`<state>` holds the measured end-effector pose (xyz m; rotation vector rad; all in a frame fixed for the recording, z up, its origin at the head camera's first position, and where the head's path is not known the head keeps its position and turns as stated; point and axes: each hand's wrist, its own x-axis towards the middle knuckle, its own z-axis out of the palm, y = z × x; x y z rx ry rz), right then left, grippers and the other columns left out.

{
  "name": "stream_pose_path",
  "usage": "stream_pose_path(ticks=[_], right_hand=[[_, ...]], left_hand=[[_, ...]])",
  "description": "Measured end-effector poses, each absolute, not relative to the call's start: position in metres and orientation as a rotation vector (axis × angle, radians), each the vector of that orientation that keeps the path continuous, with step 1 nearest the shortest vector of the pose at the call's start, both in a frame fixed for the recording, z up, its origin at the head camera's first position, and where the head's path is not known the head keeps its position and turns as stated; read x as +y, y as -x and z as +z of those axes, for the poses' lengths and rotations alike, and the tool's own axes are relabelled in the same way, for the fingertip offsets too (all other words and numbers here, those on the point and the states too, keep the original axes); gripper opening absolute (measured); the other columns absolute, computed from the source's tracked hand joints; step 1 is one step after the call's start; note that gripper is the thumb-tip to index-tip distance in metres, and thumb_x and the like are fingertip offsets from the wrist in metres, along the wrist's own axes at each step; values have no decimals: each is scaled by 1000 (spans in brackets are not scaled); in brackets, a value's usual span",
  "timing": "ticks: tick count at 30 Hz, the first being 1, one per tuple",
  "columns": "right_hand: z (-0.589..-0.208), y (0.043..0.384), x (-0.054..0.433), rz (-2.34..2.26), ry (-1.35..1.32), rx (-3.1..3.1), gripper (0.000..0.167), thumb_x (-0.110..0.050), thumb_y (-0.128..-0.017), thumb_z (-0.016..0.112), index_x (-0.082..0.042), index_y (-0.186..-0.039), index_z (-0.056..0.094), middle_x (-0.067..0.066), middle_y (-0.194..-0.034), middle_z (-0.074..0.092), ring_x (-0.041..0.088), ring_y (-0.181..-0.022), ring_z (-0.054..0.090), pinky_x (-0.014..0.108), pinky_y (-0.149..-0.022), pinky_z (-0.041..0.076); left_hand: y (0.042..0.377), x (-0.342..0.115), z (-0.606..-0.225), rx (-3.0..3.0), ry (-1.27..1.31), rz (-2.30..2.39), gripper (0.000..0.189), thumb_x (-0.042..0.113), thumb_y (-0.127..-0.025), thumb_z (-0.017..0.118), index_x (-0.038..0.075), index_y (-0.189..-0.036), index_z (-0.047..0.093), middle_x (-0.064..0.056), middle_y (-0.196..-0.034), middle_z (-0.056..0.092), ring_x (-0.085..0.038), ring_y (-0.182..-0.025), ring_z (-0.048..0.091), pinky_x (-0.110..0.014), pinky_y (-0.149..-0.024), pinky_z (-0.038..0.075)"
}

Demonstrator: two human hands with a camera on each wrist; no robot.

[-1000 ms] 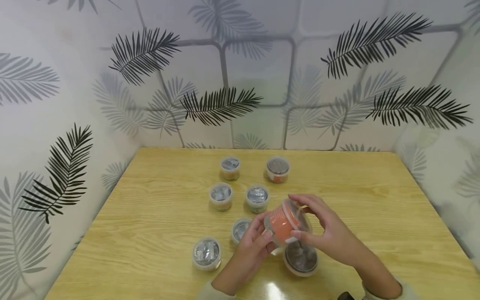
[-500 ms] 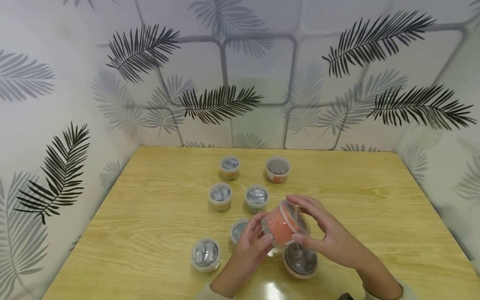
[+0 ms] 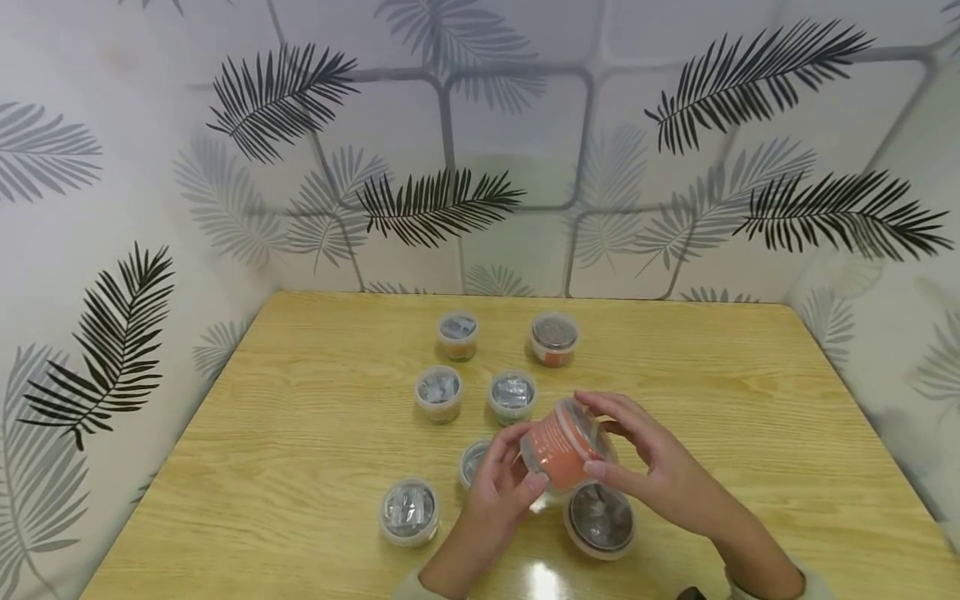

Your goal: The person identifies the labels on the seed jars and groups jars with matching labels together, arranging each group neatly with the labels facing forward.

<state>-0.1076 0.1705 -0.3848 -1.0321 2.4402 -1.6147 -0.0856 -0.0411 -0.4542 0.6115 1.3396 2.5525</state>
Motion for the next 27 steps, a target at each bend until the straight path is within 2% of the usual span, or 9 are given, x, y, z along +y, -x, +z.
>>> stream_pose_path(ticks=[5, 14, 20, 27], right_hand=[[-381, 107, 170, -1604, 1071, 2438, 64, -3, -86, 64, -17, -143, 36, 0, -140, 39, 20, -127, 35, 23, -99, 36], [-380, 110, 170, -1592, 994, 2484, 62, -6, -86, 66, -20, -140, 39, -2, -136, 43, 16, -125, 38, 29, -96, 40], [-378, 108, 170, -1655, 987, 2442, 63, -3, -84, 67, -16, -139, 40, 0, -135, 44, 17, -124, 39, 26, -97, 39], [-375, 107, 172, -1692, 1000, 2385, 63, 0, -84, 65, -10, -141, 39, 2, -137, 42, 19, -127, 36, 24, -101, 35]], left_hand=[[86, -39, -454, 1393, -621, 2578, 60, 2, -84, 63, 3, -134, 30, -14, -140, 34, -31, -131, 31, -40, -104, 33], [85, -39, -450, 1453, -643, 2583, 64, 0, -82, 66, 1, -135, 29, -15, -139, 33, -30, -129, 34, -41, -103, 35], [84, -39, -450, 1442, -673, 2545, 65, 1, -85, 63, 1, -137, 24, -15, -142, 30, -30, -130, 33, -41, -104, 34], [84, -40, -450, 1250, -667, 2506, 55, 9, -93, 49, 8, -140, 21, -13, -146, 23, -30, -130, 32, -41, -103, 35]])
